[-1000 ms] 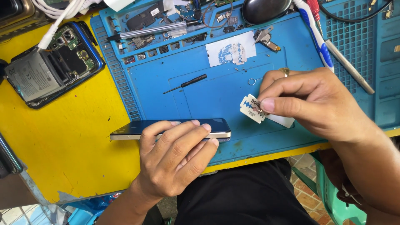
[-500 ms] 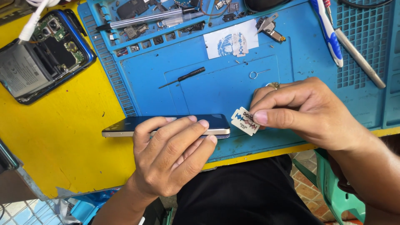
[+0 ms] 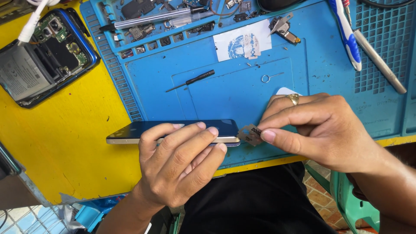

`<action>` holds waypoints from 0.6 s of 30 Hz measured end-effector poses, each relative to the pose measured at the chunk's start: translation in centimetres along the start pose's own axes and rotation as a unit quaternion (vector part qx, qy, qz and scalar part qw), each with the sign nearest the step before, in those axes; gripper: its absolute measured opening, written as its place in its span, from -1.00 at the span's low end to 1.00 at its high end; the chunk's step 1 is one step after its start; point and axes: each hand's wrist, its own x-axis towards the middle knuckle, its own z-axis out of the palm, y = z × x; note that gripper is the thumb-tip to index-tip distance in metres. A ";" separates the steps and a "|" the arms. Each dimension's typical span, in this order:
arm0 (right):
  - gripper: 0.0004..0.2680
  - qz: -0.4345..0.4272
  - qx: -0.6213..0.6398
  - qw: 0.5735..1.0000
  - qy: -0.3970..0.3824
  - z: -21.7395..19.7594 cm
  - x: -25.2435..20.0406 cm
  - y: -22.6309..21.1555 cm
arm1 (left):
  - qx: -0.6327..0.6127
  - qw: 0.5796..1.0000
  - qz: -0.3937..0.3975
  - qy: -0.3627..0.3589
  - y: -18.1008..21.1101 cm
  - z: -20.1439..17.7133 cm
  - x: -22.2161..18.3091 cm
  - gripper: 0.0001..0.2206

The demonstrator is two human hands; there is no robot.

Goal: The person uses a thin plastic tool and a metal blade to pry open the back cover of a mobile phone.

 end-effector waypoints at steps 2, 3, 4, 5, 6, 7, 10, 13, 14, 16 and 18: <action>-0.91 0.001 0.000 1.000 0.000 0.0 0.0 0.0 | -0.001 1.000 0.001 0.001 0.0 0.0 0.0 -0.88; -0.91 0.003 0.000 1.000 -0.001 0.0 0.0 -0.1 | -0.002 1.000 0.000 0.001 0.0 0.0 0.0 -0.88; -0.91 0.003 0.000 1.000 -0.002 0.1 -0.2 0.0 | -0.002 1.000 -0.001 0.000 0.0 0.0 0.0 -0.88; -0.92 -0.001 -0.002 1.000 0.006 0.1 -0.3 0.1 | -0.001 1.000 0.002 -0.002 0.0 -0.1 0.0 -0.88; -0.92 -0.005 -0.004 1.000 0.014 0.2 -0.4 0.2 | 0.000 1.000 0.005 -0.005 0.0 -0.1 0.0 -0.87; -0.92 -0.004 -0.003 1.000 0.011 0.3 -0.5 0.0 | 0.001 1.000 0.002 -0.006 0.0 -0.1 -0.1 -0.87; -0.89 -0.030 -0.016 0.998 0.052 0.7 -0.9 0.1 | 0.008 1.000 -0.005 -0.009 0.1 -0.1 -0.3 -0.84; -0.87 -0.122 -0.104 0.984 0.075 0.8 -1.4 1.0 | 0.022 1.000 0.006 0.003 0.0 0.1 -0.4 -0.83; -0.88 -0.181 -0.146 0.971 0.055 0.7 -1.5 1.3 | 0.027 1.000 0.007 0.011 0.0 0.2 -0.5 -0.83; -0.88 -0.237 -0.187 0.953 0.038 0.8 -1.6 1.0 | 0.030 0.999 0.011 0.017 -0.1 0.3 -0.5 -0.83; -0.89 -0.218 -0.193 0.956 0.029 1.1 -1.6 0.2 | 0.021 1.000 0.009 0.016 -0.1 0.3 -0.3 -0.88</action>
